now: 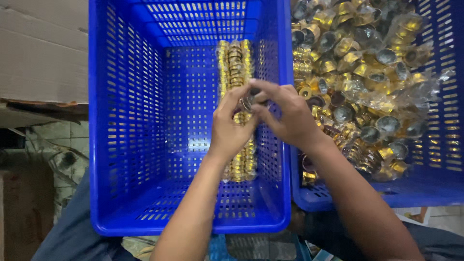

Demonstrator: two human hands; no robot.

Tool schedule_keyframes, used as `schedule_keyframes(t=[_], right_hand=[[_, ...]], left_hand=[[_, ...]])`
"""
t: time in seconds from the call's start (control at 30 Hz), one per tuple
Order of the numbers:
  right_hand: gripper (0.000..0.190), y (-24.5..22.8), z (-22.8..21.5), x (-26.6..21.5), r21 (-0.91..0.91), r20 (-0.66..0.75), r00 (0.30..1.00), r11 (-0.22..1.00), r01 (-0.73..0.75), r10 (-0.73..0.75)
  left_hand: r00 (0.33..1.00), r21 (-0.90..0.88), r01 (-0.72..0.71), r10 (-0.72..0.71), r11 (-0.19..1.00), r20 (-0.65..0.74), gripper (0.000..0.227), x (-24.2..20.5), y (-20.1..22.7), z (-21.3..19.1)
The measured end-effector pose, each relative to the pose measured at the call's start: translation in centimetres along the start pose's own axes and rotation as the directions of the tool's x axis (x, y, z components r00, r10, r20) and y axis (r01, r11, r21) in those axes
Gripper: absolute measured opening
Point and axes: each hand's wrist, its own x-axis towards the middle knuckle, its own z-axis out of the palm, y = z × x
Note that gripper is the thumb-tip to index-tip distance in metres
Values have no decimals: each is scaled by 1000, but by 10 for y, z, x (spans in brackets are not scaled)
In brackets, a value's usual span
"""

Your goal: The person sorts small, gold-colored metal parts from a large blue basket into a smaller blue basket, arranging them into neat vertical stacks. They pick up the parts by hand, sometimes in small groups, and place them carefully into the smaller basket.

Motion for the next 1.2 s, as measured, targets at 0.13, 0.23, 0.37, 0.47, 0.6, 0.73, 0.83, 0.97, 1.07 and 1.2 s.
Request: schedule_keyframes(t=[0.13,0.23,0.37,0.47,0.6,0.73,0.83,0.97,1.07,1.2], right_hand=[[44,3,2,-2,-122,68,995,989,84,-76],[46,7,8,-7,-158,106,971,961,228,-214],[34,4,2,-6,-54,125,968,973,226,-218],[29,13,5,-10,71,29,968,966,248,-250],[59,7,-5,-13,206,73,986,969,133,-151],[61,7,-11,-12,83,122,985,990,113,-123],[60,13,-10,-12,-1,165,983,997,83,-82],[63,22,-6,-14,-62,167,981,992,111,-99],[64,22,-5,-11,-69,178,981,993,92,-78],[65,21,-5,-9,-110,200,979,992,64,-40]], left_hand=[[909,-499,404,-397,767,126,57,-2,0,5],[763,-560,583,-634,589,126,73,1,2,4],[496,-551,797,-788,247,365,71,-10,-32,2],[391,-593,799,-838,103,381,31,-10,-36,6],[450,111,867,-859,486,246,26,-20,-87,-22],[760,746,174,-569,643,314,41,-61,-192,-80],[755,814,-38,-517,579,403,50,-108,-271,-101],[683,785,-104,-530,611,503,76,-145,-283,-88],[728,746,93,-556,659,401,49,-173,-281,-69],[604,757,224,-697,614,386,59,-181,-270,-61]])
